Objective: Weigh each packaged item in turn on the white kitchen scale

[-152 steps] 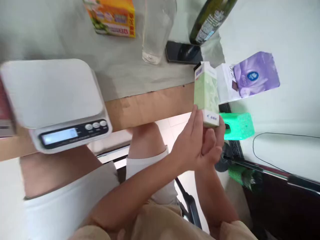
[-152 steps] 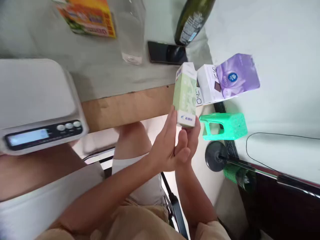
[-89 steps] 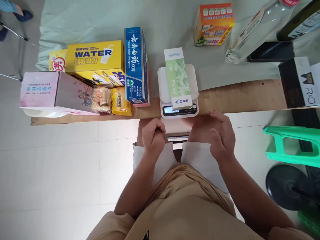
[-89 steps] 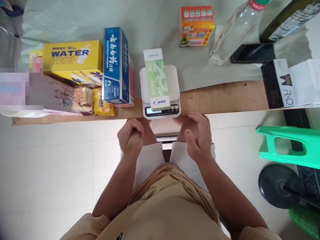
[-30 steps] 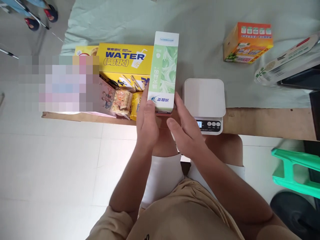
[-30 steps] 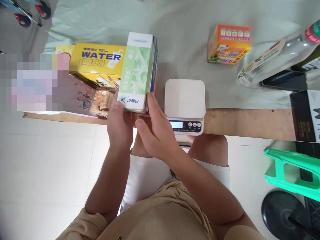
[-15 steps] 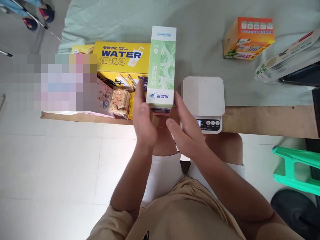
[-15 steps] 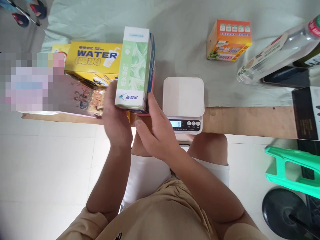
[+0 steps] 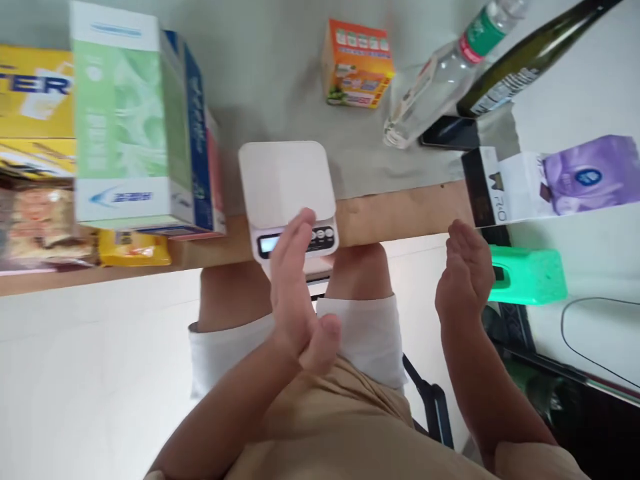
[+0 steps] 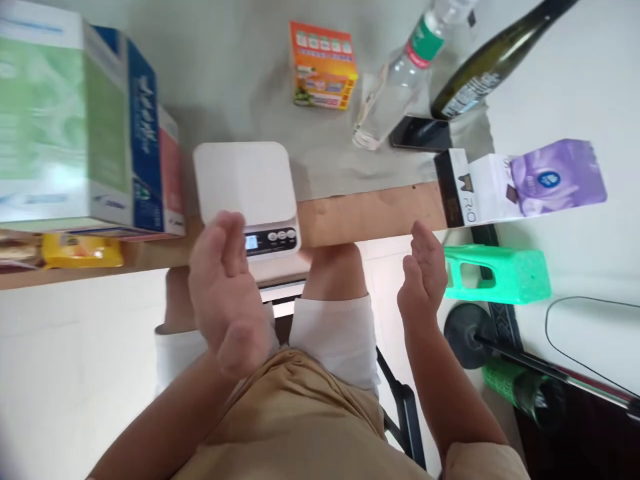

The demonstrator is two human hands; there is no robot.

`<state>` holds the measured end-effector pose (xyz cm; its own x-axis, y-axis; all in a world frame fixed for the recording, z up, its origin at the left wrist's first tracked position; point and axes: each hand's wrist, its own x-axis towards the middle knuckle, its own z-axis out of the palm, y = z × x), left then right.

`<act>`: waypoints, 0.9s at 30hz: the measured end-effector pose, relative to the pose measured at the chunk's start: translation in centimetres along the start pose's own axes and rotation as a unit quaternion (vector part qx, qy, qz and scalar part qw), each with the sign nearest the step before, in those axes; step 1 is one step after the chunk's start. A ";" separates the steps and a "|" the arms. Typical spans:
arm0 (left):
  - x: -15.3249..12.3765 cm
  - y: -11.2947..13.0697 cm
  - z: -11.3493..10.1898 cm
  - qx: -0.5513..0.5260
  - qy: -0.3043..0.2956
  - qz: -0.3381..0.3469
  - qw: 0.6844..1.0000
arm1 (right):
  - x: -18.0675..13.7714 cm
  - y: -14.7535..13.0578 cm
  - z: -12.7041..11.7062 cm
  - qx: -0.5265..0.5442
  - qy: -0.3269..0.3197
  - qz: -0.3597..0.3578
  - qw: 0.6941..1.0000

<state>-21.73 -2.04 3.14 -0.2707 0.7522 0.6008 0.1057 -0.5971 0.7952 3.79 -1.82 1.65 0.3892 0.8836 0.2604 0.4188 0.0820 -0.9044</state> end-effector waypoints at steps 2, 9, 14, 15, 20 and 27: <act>-0.8 -0.8 2.7 -0.061 -0.054 0.011 0.997 | 0.7 1.2 -2.6 -0.025 0.035 0.018 0.999; -2.3 -2.7 12.0 -0.077 -0.291 -0.089 0.949 | 3.8 5.6 -6.9 -0.039 0.108 0.084 0.990; -3.9 -4.1 19.7 -0.108 -0.364 -0.145 0.914 | 6.5 9.1 -8.3 -0.049 0.104 0.068 0.991; -4.2 -4.3 21.1 -0.109 -0.369 -0.153 0.910 | 6.9 9.7 -8.7 -0.050 0.097 0.056 0.993; -4.3 -5.4 25.8 -0.117 -0.370 -0.197 0.900 | 7.8 10.6 -9.1 -0.051 0.048 0.024 0.997; -3.5 -5.4 28.3 -0.101 -0.363 -0.214 0.901 | 6.9 8.5 -6.8 -0.040 0.089 0.063 0.993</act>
<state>5.70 6.41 -0.97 0.4608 0.8658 0.1952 -0.0556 -0.1914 0.9799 15.63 1.81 -1.98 0.5787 0.7885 0.2082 0.4187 -0.0681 -0.9056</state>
